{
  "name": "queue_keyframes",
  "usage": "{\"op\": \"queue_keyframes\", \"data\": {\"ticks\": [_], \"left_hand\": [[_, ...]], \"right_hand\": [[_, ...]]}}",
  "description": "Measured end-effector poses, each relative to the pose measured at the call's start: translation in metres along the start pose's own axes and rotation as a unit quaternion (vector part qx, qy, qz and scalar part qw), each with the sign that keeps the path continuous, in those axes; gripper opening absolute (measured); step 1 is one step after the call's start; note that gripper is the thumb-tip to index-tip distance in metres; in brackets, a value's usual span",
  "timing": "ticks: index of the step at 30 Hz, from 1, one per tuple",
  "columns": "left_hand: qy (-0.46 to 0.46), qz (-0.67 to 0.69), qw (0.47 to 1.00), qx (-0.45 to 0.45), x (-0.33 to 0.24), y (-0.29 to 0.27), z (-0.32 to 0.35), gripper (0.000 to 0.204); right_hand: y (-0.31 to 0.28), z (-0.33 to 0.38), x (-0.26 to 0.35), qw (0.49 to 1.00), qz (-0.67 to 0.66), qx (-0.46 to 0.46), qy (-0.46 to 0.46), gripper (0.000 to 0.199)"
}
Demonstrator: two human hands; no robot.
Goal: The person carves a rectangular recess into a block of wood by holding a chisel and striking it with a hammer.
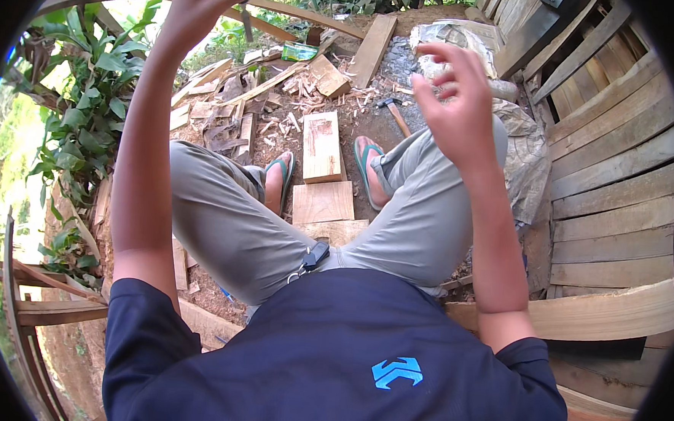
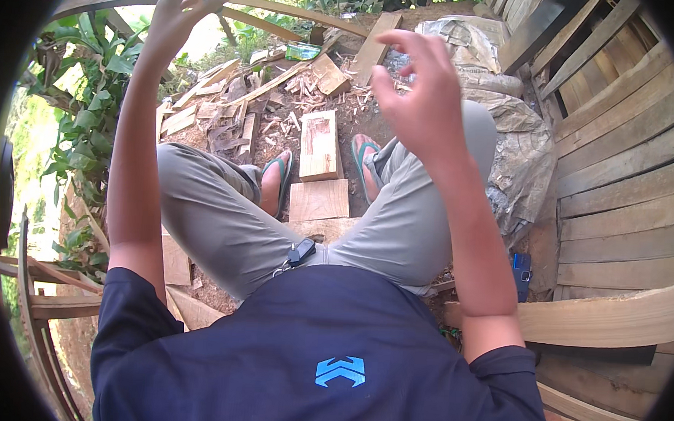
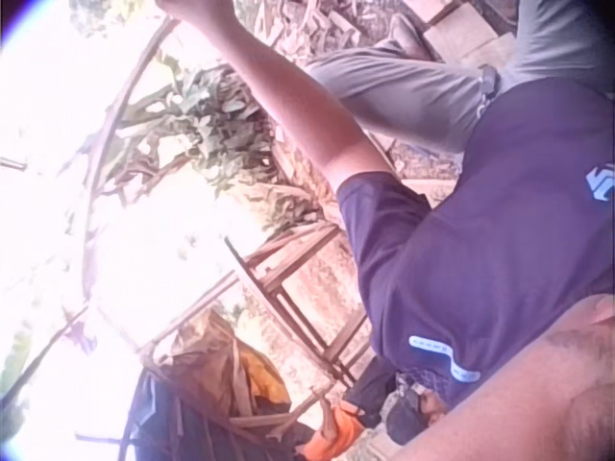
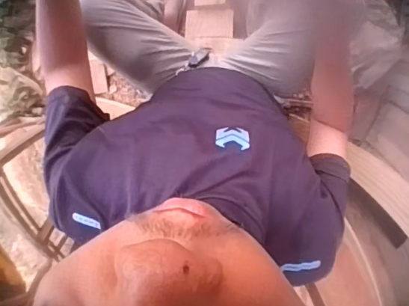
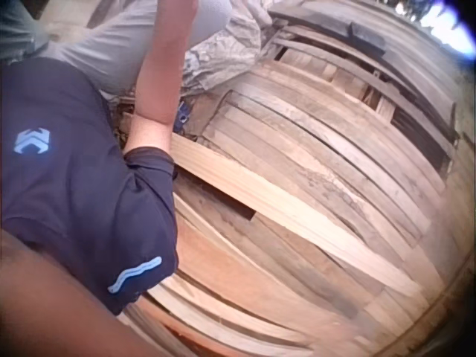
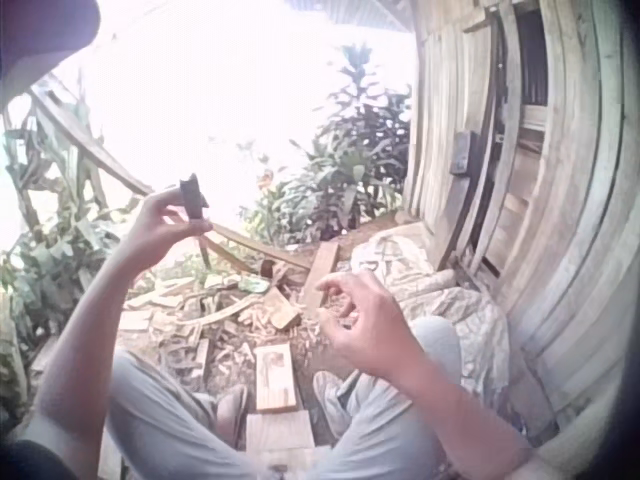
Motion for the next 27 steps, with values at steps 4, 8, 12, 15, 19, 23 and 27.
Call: {"op": "queue_keyframes", "data": {"ticks": [4,8,12,15,19,23,27], "left_hand": [[-0.055,0.033,0.998,0.014,0.021,0.016,-0.021,0.031],[-0.077,0.058,0.995,-0.004,0.075,0.048,-0.025,0.032],[-0.198,-0.038,0.979,-0.002,0.108,0.066,-0.007,0.03],[-0.251,-0.015,0.968,0.008,0.134,0.07,-0.01,0.029],[-0.232,-0.052,0.971,-0.035,0.151,0.066,-0.019,0.03],[-0.201,-0.034,0.974,-0.095,0.162,0.053,-0.028,0.03],[-0.206,-0.052,0.967,-0.141,0.164,0.051,-0.028,0.031]], "right_hand": [[0.116,-0.029,-0.017,0.957,0.038,0.287,0.011,0.037],[0.228,0.026,-0.088,0.861,0.147,0.46,0.162,0.062],[0.279,0.135,-0.143,0.797,0.241,0.477,0.281,0.08],[0.299,0.178,-0.154,0.761,0.262,0.493,0.332,0.094],[0.306,0.204,-0.17,0.748,0.281,0.516,0.309,0.102],[0.314,0.217,-0.172,0.755,0.347,0.531,0.167,0.111],[0.324,0.222,-0.201,0.814,0.271,0.514,0.015,0.12]]}}
Point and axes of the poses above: each hand's wrist, its own z-axis away from the middle knuckle, its own y-axis out of the palm, x = y × z, the point moved 2 cm from there along -z, towards the middle knuckle, and after that the axes turned 14 degrees about -x, right-handed, at the moved point
